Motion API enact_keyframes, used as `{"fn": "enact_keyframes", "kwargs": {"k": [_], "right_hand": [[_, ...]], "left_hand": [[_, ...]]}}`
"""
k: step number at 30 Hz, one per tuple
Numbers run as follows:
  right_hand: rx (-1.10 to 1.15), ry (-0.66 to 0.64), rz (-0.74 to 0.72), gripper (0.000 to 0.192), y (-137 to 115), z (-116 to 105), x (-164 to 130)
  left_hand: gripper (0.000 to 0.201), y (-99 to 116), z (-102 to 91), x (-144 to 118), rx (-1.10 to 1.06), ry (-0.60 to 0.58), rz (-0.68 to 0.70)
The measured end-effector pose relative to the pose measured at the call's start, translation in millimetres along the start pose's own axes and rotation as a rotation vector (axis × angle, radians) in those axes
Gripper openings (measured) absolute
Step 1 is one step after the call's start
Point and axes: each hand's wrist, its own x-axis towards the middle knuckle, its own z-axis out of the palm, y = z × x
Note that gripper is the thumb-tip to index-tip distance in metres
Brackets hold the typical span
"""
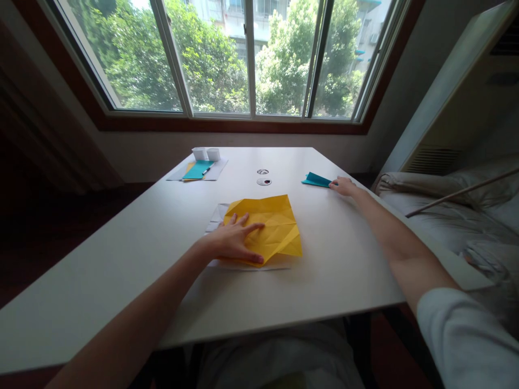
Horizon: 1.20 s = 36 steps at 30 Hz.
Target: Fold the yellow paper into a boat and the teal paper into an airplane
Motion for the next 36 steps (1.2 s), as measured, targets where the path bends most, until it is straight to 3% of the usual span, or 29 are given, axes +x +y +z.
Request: {"fn": "enact_keyframes", "kwargs": {"k": [3, 6, 11, 14, 19, 22, 25, 28, 36], "right_hand": [[0.032, -0.03, 0.075, 0.032, -0.5, 6.8, 1.6], [0.081, -0.016, 0.06, 0.028, -12.3, 7.8, -0.7], [0.241, 0.131, -0.047, 0.047, -59.4, -6.6, -30.3], [0.639, 0.307, -0.082, 0.044, -99.7, -17.9, -64.6], [1.34, -0.014, -0.097, 0.038, -155.5, -29.0, -124.6], [1.577, -0.206, -0.038, 0.036, -171.8, -28.5, -148.7], [1.725, -0.243, -0.009, 0.033, -179.4, -26.0, -161.9], [1.815, -0.218, -0.051, 0.032, -183.5, -23.9, -168.4], [1.815, -0.108, -0.123, 0.04, -185.8, -17.9, -173.5]], "left_hand": [[0.098, -7.0, -4.0, -1.6, -0.024, -0.015, -0.023], [0.092, -12.6, -7.2, -0.3, -0.091, 0.02, -0.033], [0.045, -5.8, -9.6, 8.8, -0.305, 0.353, 0.097], [0.028, 9.1, -8.2, 11.1, -0.449, 0.513, 0.136], [0.023, 37.5, 1.4, 8.1, -0.695, 0.539, 0.144], [0.03, 52.3, 9.0, 7.5, -0.767, 0.48, 0.184], [0.033, 64.0, 14.9, 9.1, -0.829, 0.462, 0.225], [0.028, 70.6, 17.8, 9.6, -0.838, 0.527, 0.215], [0.036, 76.4, 18.1, 3.1, -0.846, 0.576, 0.212]]}}
